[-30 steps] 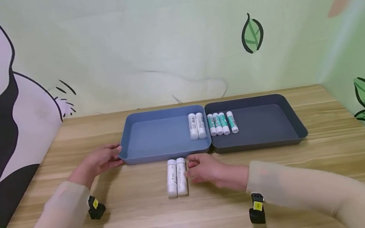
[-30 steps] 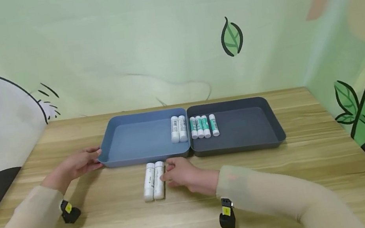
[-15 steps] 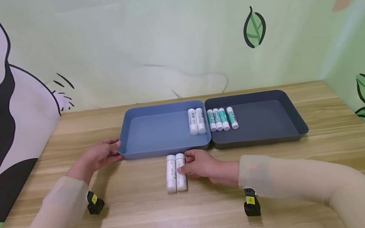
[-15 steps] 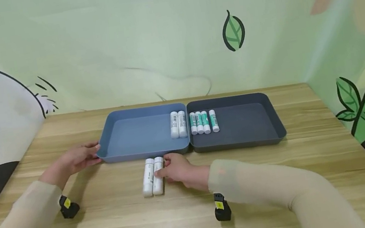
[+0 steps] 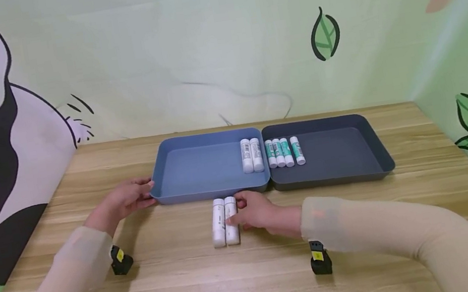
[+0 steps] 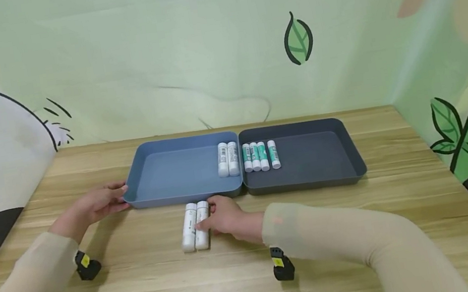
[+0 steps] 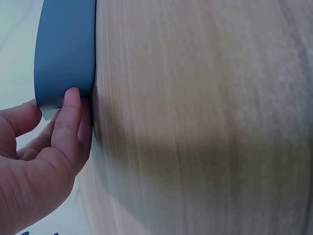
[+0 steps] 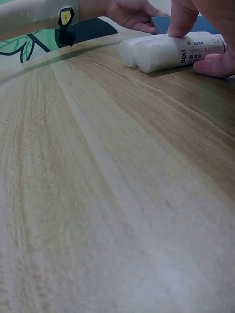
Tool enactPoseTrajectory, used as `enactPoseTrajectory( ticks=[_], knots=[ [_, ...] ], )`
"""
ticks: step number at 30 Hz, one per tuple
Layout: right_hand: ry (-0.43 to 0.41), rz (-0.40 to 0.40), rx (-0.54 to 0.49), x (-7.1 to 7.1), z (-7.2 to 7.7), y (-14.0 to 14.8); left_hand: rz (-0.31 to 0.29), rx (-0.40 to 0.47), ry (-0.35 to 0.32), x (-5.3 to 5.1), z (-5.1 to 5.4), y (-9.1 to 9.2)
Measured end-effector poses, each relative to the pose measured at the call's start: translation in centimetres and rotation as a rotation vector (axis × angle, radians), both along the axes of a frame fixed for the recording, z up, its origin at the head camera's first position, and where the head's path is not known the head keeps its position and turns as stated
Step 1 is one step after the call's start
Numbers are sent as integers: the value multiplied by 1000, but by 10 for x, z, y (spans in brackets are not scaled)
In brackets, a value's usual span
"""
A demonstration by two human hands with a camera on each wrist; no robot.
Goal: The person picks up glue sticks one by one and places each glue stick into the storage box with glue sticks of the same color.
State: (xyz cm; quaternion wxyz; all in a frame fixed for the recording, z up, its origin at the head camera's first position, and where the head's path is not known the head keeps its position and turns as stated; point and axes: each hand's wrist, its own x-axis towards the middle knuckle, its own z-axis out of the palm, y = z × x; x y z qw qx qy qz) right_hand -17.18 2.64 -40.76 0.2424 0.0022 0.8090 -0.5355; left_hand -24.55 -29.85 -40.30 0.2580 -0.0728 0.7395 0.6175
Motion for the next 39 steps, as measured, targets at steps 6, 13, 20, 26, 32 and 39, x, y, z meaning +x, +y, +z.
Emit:
enactPoseTrajectory(
  ticks=[6,13,20,26,32,39],
  knots=[
    [27,14,13,1,1,1,12,-68,2,6,9,9],
    [15,-10,-32,4,2,0,30,-78,-14,8,9,9],
    [-35,-67,-121,8,5,1,19,-82,-2,8,11,11],
    [-66,-76,-119,9,9,4,23,-74,5,9,11,11],
    [-100,-77,-131,9,12,9,21,-84,-3,8,11,10],
    [-101,-66,-182,14,22,16,5,-88,-1,8,9,10]
  ],
)
